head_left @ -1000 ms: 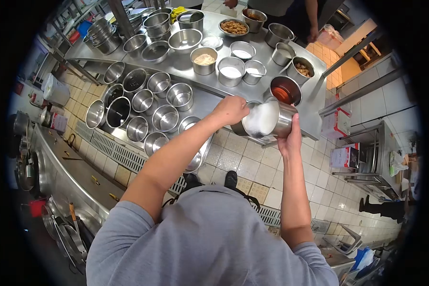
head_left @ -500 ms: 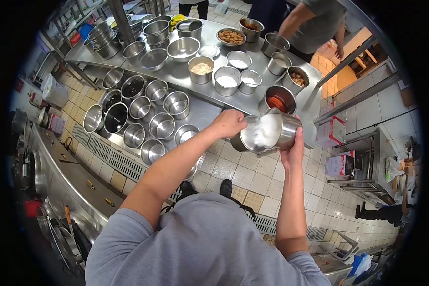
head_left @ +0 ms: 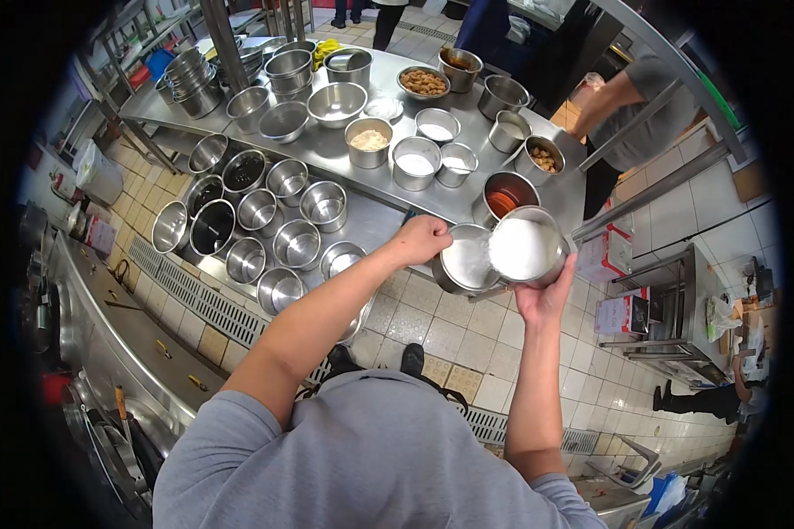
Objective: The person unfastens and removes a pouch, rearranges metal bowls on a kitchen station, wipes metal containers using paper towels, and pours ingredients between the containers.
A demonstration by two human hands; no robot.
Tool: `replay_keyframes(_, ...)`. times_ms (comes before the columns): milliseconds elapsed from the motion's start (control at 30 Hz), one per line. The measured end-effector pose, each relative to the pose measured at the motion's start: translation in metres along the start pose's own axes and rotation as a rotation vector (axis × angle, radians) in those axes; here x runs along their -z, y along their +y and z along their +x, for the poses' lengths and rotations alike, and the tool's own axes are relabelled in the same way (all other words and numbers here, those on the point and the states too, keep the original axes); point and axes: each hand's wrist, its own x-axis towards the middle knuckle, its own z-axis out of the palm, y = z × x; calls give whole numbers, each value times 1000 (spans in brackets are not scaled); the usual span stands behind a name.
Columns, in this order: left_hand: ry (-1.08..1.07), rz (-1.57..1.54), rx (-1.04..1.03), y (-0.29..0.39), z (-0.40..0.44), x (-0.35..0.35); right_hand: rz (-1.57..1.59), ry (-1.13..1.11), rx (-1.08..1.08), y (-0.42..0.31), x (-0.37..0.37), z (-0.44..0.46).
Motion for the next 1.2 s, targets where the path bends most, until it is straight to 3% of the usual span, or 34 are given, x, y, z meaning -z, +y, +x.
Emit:
replay_keyframes(67, -33, -126, 63, -9, -3, 2, 110, 38, -78, 2, 2, -4)
replay_keyframes(133, -57, -640, 365, -20, -14, -1, 306, -46, -193, 8, 16, -6)
replay_keyframes(233, -122, -772, 511, -44, -25, 4, 472, -136, -266, 18, 22, -11)
replay_keyframes(367, 86, -440, 376, -60, -9, 17, 540, -131, -285, 29, 35, -20)
replay_keyframes(467, 210, -359, 371, -51, 26, 20, 502, -58, -262, 30, 51, -29)
replay_keyframes(533, 226, -409, 339, -69, 63, 8, 528, 4, -256, 31, 62, -35)
replay_keyframes(600, 426, -473, 407, -59, 82, -10, 523, 21, -242, 30, 68, -42)
replay_keyframes(667, 325, -476, 492, -53, 92, -23, 523, -8, -239, 27, 74, -49)
replay_keyframes(733, 277, -819, 599, -46, 105, -34, 534, 9, -235, 25, 76, -56)
replay_keyframes(867, 253, -1209, 468, -58, 131, -45, 580, 51, -254, 34, 83, -66)
replay_keyframes(933, 224, -1080, 354, -42, 117, -42, 569, 29, -275, 39, 86, -67)
replay_keyframes(1033, 228, -938, 365, -73, 88, -2, 564, -49, -334, 58, 70, -65)
replay_keyframes(1100, 185, -433, 136, -91, 63, 39, 574, -93, -388, 69, 60, -60)
replay_keyframes(1167, 497, 203, 54, -112, 12, 117, 578, -112, -429, 87, 45, -47)
replay_keyframes(1200, 518, 464, 356, -109, -14, 152, 584, -116, -457, 97, 38, -43)
